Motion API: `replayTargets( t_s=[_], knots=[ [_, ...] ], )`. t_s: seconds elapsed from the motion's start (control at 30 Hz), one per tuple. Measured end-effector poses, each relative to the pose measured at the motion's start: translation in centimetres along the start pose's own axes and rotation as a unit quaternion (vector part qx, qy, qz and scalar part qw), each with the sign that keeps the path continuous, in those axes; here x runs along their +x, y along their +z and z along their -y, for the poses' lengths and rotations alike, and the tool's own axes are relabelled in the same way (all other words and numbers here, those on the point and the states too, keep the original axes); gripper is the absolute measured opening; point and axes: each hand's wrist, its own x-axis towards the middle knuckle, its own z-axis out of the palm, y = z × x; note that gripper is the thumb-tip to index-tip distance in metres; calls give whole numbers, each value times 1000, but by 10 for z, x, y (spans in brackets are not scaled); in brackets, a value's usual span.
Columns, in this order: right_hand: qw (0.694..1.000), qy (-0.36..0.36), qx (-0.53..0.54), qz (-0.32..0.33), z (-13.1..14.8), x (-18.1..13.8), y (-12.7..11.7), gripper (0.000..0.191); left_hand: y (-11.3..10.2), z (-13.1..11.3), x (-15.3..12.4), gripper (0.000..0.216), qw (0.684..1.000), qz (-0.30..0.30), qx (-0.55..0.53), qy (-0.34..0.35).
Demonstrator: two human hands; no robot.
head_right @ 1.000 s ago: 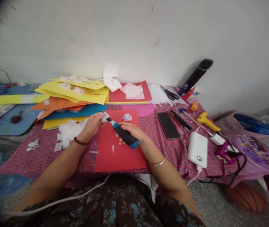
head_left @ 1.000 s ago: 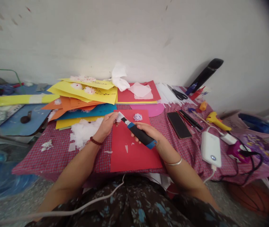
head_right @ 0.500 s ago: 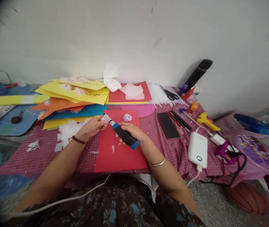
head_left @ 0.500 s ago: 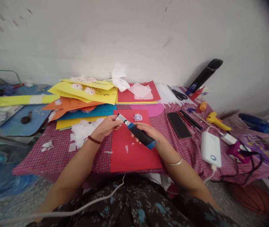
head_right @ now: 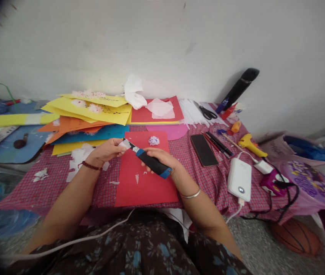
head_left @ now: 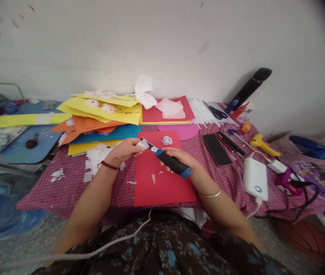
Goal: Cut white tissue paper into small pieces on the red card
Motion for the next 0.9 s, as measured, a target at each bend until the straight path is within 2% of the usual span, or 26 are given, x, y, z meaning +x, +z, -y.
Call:
replayTargets(
  t_s=[0.2, 0.3, 0.37, 0.43, 0.5, 0.57, 0.63, 0.8, 0.9],
  knots=[
    [999, -18, -18, -32, 6, -4, -4, 34, -11, -4, -3, 21, 1000, -7, 3, -11],
    [989, -47, -114, -84, 8, -6, -2, 33, -14, -9, -4, 25, 999, -48, -17, -2],
    [956, -94, -252, -118, 8, -6, 1, 32, -16, -13, -4, 28, 996, -83, -37, 7],
    [887, -143, -416, -143, 5, -4, 6, 32, -19, -15, -4, 31, 992, -115, -57, 17],
    [813, -162, -540, -147, 2, -3, 11, 34, -21, -16, -3, 31, 986, -146, -74, 27],
    [769, -157, -604, -137, -2, -2, 14, 35, -24, -16, -1, 30, 980, -176, -87, 36],
    [748, -154, -632, -132, -4, -1, 15, 36, -26, -16, 0, 28, 974, -201, -95, 41],
    [718, -151, -661, -159, -8, 4, 6, 35, -29, -17, 3, 27, 965, -239, -91, 54],
    [699, -145, -679, -175, -9, 8, -2, 34, -21, -18, -2, 26, 972, -221, -61, 53]
  ],
)
